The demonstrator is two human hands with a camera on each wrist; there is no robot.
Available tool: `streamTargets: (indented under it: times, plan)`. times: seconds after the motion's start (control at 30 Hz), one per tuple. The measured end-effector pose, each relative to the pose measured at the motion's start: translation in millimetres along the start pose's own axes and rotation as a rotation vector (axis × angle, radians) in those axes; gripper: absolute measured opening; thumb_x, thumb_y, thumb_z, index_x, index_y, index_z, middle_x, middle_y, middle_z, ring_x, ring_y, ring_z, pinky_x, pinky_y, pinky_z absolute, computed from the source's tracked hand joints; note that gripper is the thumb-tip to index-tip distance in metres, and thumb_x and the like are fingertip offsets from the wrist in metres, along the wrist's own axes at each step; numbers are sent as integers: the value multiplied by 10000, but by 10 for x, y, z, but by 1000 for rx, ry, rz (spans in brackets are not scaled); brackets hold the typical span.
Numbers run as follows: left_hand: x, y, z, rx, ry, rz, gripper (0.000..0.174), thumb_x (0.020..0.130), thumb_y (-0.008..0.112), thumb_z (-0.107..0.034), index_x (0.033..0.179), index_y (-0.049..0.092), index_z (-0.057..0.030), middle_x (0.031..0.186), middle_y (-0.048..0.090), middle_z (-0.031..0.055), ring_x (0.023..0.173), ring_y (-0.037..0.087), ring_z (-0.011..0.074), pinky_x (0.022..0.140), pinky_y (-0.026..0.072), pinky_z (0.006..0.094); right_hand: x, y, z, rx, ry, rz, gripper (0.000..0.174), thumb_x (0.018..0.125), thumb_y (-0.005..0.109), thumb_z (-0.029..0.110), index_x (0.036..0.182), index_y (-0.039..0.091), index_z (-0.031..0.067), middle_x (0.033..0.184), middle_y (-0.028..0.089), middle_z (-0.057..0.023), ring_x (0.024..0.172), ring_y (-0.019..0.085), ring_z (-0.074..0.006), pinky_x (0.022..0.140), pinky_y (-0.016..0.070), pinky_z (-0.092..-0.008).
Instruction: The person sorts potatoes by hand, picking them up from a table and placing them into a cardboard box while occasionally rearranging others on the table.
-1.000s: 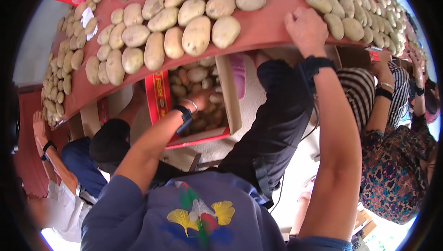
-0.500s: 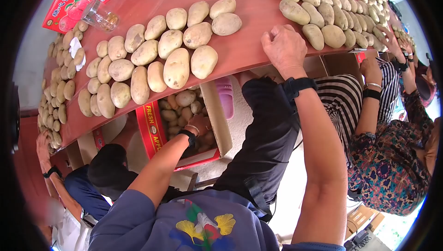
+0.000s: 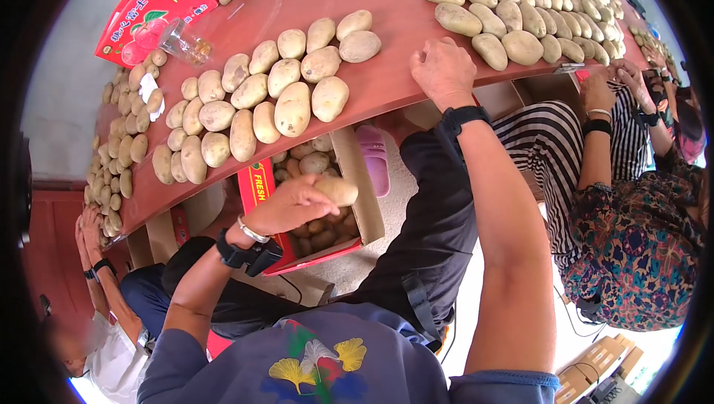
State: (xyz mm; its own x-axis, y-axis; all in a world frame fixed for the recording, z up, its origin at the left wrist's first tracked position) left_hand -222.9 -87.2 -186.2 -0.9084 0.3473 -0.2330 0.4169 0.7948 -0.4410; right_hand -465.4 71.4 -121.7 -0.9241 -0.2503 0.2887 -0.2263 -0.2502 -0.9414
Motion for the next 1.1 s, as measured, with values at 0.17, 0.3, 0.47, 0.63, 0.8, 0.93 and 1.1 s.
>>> streamTargets:
  times: [0.17,0.3,0.47,0.63,0.8,0.93,1.1]
  plan:
    - [283,-649,-876,285,257,-445,159,849,588,-158,940,702,-94,1243,494,180,1127,506,321,966,390,389,-7,-30,3,23,9,-28,228,783,563,291,786,639,76,869,619,-123,818,614,-337,717,493,-459]
    - [651,-815,-1026,494,245,-587,174,853,571,-196,930,707,-119,1256,481,205,1119,493,366,976,367,435,-25,-50,22,23,19,5,243,786,563,289,838,674,80,917,623,-120,865,621,-321,740,511,-452]
    - [981,-625,-793,747,122,-539,155,830,567,-192,896,699,-143,1235,501,162,1160,442,353,953,333,496,-30,-40,6,54,25,-4,258,787,566,306,843,679,81,918,622,-118,881,621,-316,744,511,-446]
    - [972,-618,-703,798,141,-655,141,795,608,-181,912,666,-127,1219,510,148,1177,426,344,923,343,502,-80,-116,33,76,-1,-87,316,792,591,372,768,642,61,845,619,-122,803,616,-326,698,489,-456]
    - [865,-684,-884,788,181,-795,178,760,645,-139,910,579,-70,1167,523,177,1099,487,367,906,373,479,-57,-79,7,44,18,-54,353,795,596,409,757,642,61,839,621,-117,798,615,-322,706,488,-445]
    - [694,-880,-973,510,349,-956,280,743,651,-97,970,497,-36,1076,543,159,1049,512,351,873,412,431,-48,-38,12,11,35,34,378,795,570,428,870,691,78,935,634,-120,894,623,-312,754,517,-431]
    - [284,-843,-759,108,446,-816,197,850,579,-35,1039,535,-9,995,609,67,845,601,135,788,484,264,-50,-58,28,-66,-54,-85,354,797,507,402,793,690,100,874,665,-135,834,647,-314,730,526,-446]
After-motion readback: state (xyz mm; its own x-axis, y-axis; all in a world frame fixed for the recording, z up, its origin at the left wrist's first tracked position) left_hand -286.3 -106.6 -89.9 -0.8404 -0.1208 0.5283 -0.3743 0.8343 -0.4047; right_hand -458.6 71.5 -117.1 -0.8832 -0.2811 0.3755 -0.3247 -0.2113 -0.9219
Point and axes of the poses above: each hand's wrist, its own x-axis towards the middle knuckle, its own y-axis out of the palm, z = x × y, the point moved 9 cm from there along x, towards the middle knuckle
